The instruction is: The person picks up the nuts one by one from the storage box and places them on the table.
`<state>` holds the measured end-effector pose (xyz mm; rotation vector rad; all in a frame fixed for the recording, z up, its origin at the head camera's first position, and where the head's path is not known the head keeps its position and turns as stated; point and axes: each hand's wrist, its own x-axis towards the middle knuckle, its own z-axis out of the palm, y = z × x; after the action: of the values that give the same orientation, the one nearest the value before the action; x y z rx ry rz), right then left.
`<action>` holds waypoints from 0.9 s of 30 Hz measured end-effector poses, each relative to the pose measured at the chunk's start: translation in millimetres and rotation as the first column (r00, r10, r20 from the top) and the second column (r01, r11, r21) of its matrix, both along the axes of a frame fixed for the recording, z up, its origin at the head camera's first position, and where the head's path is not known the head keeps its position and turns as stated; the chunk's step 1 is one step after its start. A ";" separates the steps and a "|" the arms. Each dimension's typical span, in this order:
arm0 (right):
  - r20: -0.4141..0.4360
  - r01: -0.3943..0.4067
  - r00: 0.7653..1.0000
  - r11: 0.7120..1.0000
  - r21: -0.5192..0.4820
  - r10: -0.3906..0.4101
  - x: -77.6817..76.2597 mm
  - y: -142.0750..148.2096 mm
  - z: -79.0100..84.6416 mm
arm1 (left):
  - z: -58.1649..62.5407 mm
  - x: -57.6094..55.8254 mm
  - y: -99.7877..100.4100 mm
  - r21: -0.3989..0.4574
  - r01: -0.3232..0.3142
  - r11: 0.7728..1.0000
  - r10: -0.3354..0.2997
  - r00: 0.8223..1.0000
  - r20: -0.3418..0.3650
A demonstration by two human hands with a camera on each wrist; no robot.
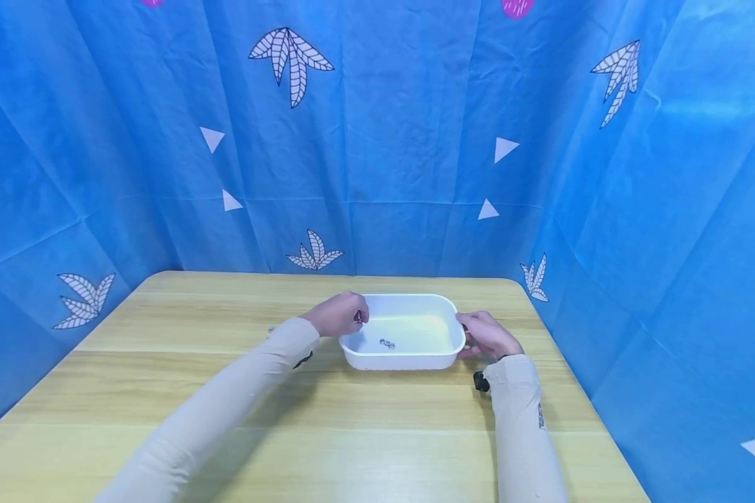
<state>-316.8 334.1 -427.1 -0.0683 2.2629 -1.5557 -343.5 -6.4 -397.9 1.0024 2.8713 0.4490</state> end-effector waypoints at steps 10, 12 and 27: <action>0.005 -0.003 1.000 1.000 0.017 0.003 0.2 -0.2 -0.1 | 3.2 -3.1 -9.5 0.016 -0.008 1.000 0.008 1.000 0.007; 0.006 0.000 1.000 1.000 0.016 0.000 0.2 -0.4 -0.1 | 3.8 -2.8 -10.5 0.021 -0.006 1.000 0.006 1.000 0.007; -0.011 -0.012 1.000 1.000 0.005 0.012 -1.3 0.2 -1.3 | 13.8 -4.7 -28.0 0.091 -0.027 0.995 0.027 1.000 0.006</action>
<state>-318.1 334.3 -428.4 -0.0891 2.2714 -1.5470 -348.2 -34.4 -384.0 0.9753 2.8872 0.5883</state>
